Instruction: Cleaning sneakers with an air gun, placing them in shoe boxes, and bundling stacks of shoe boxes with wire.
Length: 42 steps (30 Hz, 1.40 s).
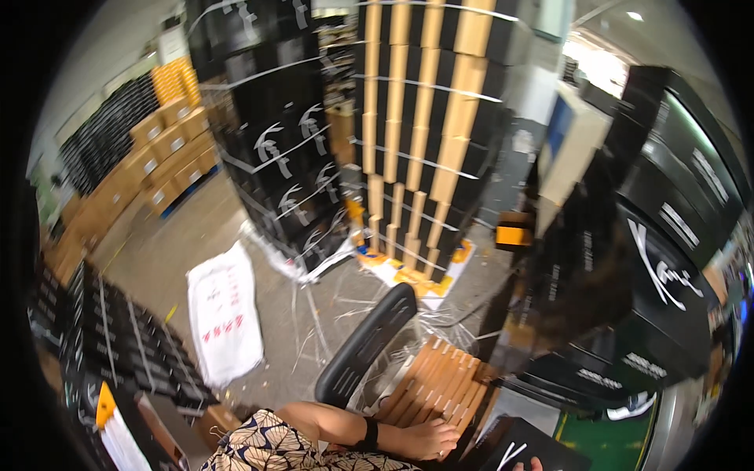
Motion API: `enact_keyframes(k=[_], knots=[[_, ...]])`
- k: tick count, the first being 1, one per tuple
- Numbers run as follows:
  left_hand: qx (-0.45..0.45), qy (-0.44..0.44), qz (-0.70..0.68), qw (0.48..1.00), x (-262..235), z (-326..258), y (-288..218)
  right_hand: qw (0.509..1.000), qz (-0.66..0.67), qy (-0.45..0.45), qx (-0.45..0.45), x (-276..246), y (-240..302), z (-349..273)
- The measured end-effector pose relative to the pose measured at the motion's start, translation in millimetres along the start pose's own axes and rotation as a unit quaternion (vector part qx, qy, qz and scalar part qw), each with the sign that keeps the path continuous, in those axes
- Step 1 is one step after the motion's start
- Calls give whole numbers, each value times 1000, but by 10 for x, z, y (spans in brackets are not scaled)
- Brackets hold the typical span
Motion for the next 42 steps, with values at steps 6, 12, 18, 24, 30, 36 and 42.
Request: enact_keyframes(k=[6,12,18,24,30,36,42], knots=[[-192,140,78,968,-196,-632,442,963,17,243,-113,1092,320,170],[-362,79,76,926,-339,-1371,438,874,-33,472,-111,1782,690,-215],[-523,139,51,840,-540,-1990,122,822,113,556,-50,2292,141,-369],[-534,227,-24,814,-345,-2290,35,809,55,584,-42,2263,443,-587],[-533,257,-6,806,-405,-2664,239,805,-10,586,-87,2350,972,-898],[-555,217,-46,802,-812,-3442,570,748,39,647,-145,3012,1940,-1869],[-659,172,-27,732,-1498,-4756,1056,668,-10,718,-197,3952,2670,-2960]])
Point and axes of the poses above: each hand's wrist, its own z-axis towards the middle knuckle, its own x-axis out of the palm, y = z × x, the point moved 9 cm from there along z, towards the middle knuckle, and after that the axes turned 13 degrees about z, right-handed, at the moved point
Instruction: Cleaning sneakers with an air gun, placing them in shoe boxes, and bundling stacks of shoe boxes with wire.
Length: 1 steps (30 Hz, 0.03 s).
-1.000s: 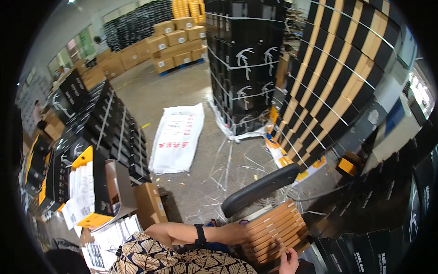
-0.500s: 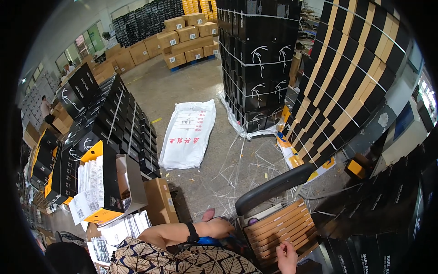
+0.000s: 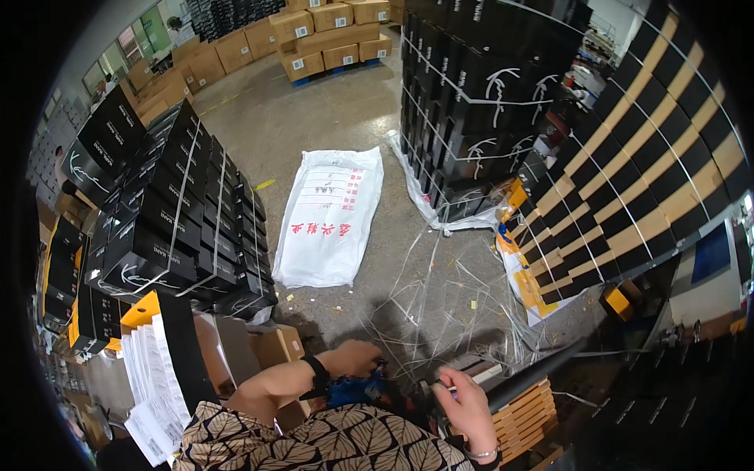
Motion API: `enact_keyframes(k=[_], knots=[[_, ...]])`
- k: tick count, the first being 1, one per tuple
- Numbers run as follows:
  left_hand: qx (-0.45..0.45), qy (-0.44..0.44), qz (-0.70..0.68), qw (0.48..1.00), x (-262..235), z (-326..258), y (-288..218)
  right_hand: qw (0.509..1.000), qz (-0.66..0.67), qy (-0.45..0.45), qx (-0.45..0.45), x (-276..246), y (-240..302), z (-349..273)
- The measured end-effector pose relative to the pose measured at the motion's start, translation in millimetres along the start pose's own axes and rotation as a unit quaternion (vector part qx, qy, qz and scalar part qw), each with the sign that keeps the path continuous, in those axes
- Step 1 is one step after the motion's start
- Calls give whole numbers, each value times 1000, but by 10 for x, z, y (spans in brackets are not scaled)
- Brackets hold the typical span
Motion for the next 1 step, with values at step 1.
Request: enact_keyframes(k=[1], knots=[[-28,-29,-24,999,-69,10,334,999,-35,29,0,140,127,209]])
Point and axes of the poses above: each hand's wrist, its own z-axis towards the middle knuckle, its own x-axis out of the palm, y = z × x, the point moved 9 cm from there along z, towards the middle knuckle, and after that the axes turned 13 degrees about z, right-handed, at the moved point
